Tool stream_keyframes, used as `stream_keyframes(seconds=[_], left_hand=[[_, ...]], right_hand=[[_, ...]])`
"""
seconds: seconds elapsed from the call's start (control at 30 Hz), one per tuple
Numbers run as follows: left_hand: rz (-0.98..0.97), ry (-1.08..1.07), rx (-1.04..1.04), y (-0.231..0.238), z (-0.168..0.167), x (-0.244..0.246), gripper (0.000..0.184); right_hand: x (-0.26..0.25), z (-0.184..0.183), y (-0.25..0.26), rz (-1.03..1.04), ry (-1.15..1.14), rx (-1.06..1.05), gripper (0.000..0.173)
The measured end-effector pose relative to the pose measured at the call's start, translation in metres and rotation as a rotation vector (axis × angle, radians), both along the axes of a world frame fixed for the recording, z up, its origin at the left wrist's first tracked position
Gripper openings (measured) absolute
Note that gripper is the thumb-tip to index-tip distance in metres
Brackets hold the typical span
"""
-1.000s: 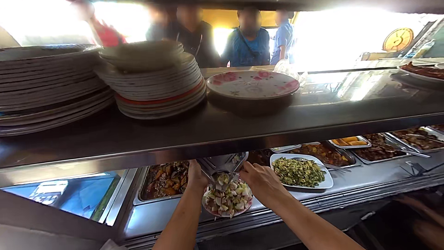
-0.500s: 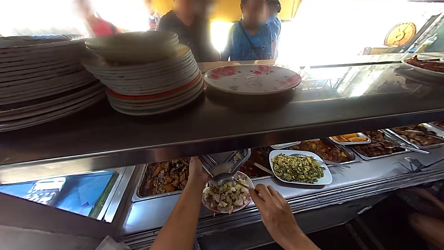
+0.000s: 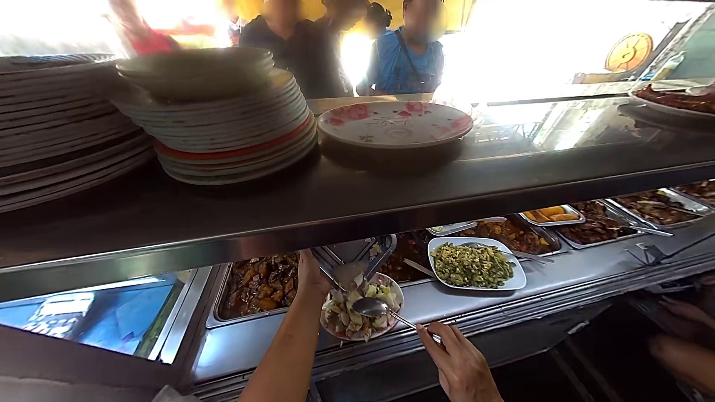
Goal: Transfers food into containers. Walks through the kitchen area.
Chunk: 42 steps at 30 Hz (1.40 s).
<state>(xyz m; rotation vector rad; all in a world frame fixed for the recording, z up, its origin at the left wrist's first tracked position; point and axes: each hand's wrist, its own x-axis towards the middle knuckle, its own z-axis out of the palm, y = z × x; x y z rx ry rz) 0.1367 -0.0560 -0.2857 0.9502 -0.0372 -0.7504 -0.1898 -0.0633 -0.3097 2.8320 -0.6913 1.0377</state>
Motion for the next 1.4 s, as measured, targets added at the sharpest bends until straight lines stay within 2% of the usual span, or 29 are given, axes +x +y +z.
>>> stream_keyframes(seconds=[0.17, 0.27, 0.4, 0.47, 0.6, 0.67, 1.0, 1.27, 1.4], left_hand=[[-0.003, -0.011, -0.001, 0.002, 0.000, 0.002, 0.079], [0.018, -0.008, -0.015, 0.002, -0.001, 0.002, 0.078], [-0.002, -0.026, -0.017, 0.003, 0.003, 0.000, 0.082], [-0.019, -0.042, -0.015, 0.005, 0.003, -0.001, 0.084], [-0.051, -0.054, -0.023, 0.005, 0.004, -0.003, 0.089], [-0.053, -0.050, -0.026, 0.004, 0.006, -0.006, 0.090], [-0.059, -0.084, 0.009, -0.002, 0.003, -0.010, 0.084], [-0.020, -0.111, -0.014, -0.002, 0.003, -0.002, 0.083], [0.016, -0.118, -0.010, -0.001, 0.006, 0.006, 0.081]], right_hand=[[0.023, 0.017, -0.016, 0.002, -0.115, 0.002, 0.037], [0.054, 0.033, -0.032, -0.037, -0.074, -0.042, 0.035], [0.085, 0.062, -0.043, -0.047, 0.113, -0.056, 0.024], [0.091, 0.081, -0.042, -0.008, 0.237, 0.001, 0.015], [0.095, 0.123, -0.034, 0.063, 0.539, 0.234, 0.019], [0.096, 0.132, -0.030, 0.066, 0.602, 0.245, 0.017], [0.071, 0.113, -0.026, 0.044, 0.466, 0.172, 0.015], [0.040, 0.062, -0.017, 0.015, 0.191, 0.049, 0.014], [0.027, 0.028, -0.012, -0.015, 0.065, -0.009, 0.021]])
